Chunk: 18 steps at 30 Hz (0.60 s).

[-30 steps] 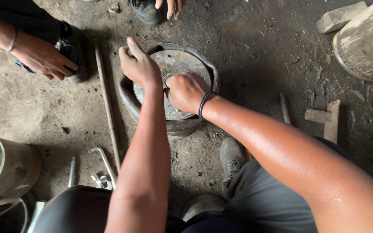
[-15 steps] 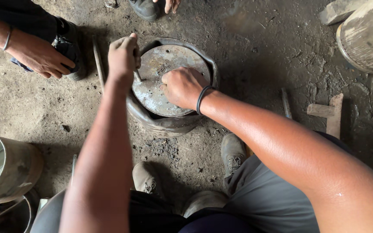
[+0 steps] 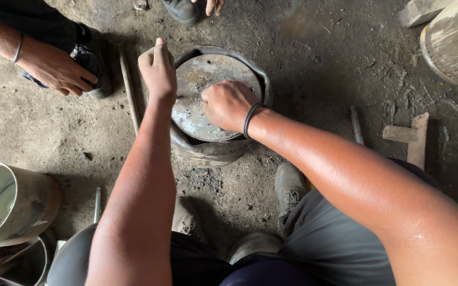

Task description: The person sits on the ground and uses a metal rod to manipulate a central hole in a circular metal plate attached to a cylindrical container. Another person assists by holding the rod. The person then lifts the container to inspect the underside.

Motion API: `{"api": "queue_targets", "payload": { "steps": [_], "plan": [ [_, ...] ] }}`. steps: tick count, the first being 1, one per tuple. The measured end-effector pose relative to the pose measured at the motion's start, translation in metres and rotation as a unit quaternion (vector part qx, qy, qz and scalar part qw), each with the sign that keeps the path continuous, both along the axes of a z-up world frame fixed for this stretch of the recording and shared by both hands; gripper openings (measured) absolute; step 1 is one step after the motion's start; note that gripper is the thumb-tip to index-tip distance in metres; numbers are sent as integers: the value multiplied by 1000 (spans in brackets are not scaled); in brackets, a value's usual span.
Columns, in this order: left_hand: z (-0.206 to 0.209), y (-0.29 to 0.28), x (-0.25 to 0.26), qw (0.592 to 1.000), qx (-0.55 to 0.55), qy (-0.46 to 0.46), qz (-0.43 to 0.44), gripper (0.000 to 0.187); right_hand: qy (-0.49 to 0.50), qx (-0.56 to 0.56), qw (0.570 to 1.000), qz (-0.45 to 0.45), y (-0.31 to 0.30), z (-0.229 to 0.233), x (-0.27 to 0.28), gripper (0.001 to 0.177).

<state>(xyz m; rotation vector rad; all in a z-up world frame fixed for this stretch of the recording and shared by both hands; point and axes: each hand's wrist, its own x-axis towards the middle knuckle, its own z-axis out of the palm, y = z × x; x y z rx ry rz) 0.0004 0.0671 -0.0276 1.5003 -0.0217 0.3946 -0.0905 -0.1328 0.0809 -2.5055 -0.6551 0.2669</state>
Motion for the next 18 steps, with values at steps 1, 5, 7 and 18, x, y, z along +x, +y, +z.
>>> {"api": "queue_targets", "payload": {
  "steps": [1,5,7,18],
  "plan": [
    [2,1,0,1000,5,26,-5,53,-12,6,1000,3,0,0,0,23],
    [15,1,-4,996,30,87,-13,51,69,-40,997,-11,4,-2,2,28],
    [16,-1,-11,995,22,101,-12,50,82,-50,995,-15,2,-4,2,26],
    [25,-1,-60,994,17,106,27,42,-24,-58,998,23,-25,-28,-6,26]
  ]
}}
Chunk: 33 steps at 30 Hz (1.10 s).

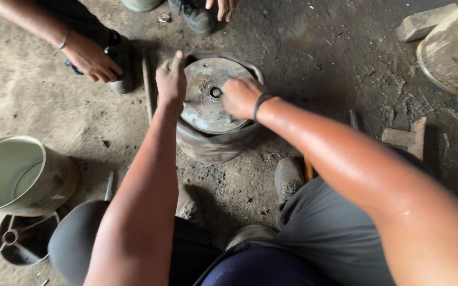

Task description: The person sits on the ground and uses a metal rod to manipulate a central hole in a circular metal plate attached to a cylindrical container. Another person assists by holding the rod. The person then lifts the container to inspect the underside.

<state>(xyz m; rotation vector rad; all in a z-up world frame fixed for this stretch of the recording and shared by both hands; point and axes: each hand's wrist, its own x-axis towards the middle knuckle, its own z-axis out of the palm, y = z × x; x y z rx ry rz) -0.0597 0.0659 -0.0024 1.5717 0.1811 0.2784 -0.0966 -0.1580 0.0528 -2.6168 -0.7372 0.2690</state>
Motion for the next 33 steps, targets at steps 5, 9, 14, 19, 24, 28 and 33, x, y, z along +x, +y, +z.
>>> {"api": "queue_targets", "payload": {
  "steps": [5,9,14,19,24,28,33],
  "plan": [
    [13,-5,-83,1000,5,-6,22,29,-26,15,1000,-2,-7,8,6,24],
    [10,11,-135,994,-87,57,43,46,-22,-71,996,51,31,30,2,25],
    [30,20,-192,996,-37,75,16,43,-109,-227,957,142,68,28,-1,21],
    [68,21,-188,984,-151,90,11,48,-201,26,972,116,69,29,-3,19],
    [62,64,-146,940,-301,10,158,33,-178,223,951,122,88,19,-60,13],
    [46,69,-134,980,-147,48,124,29,127,219,967,27,121,-9,-91,18],
    [47,72,-135,998,4,35,54,24,216,485,846,52,165,-53,-98,41]
  ]
}}
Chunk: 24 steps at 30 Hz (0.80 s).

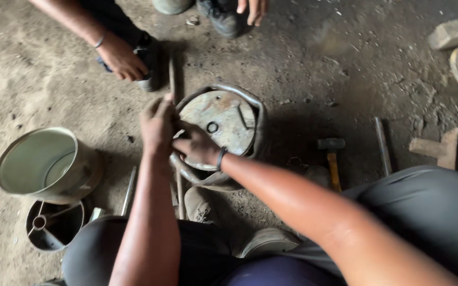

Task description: The person sits on the ground and uses a metal rod to manipulate a central hole in a circular metal plate attached to a cylindrical container. Another person assists by holding the rod. The person then lifts the container to inspect the underside.

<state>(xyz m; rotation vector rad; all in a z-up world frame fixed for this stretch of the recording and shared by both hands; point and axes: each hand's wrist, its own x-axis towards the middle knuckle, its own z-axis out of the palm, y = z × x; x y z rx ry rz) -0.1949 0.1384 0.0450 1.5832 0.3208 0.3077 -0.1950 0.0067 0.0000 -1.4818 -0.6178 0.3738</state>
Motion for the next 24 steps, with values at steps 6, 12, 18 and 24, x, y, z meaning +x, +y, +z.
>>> {"api": "queue_targets", "payload": {
  "steps": [6,12,18,24],
  "plan": [
    [-10,10,19,940,-332,-46,69,18,-53,18,986,-155,16,-7,-27,43],
    [32,-10,27,942,-319,-19,104,25,51,6,983,-175,9,23,-33,44],
    [56,-12,34,979,-102,-93,150,22,128,38,963,-236,-26,10,55,34],
    [-55,-7,42,964,187,109,157,23,221,211,860,-410,-169,30,153,38]
  ]
}}
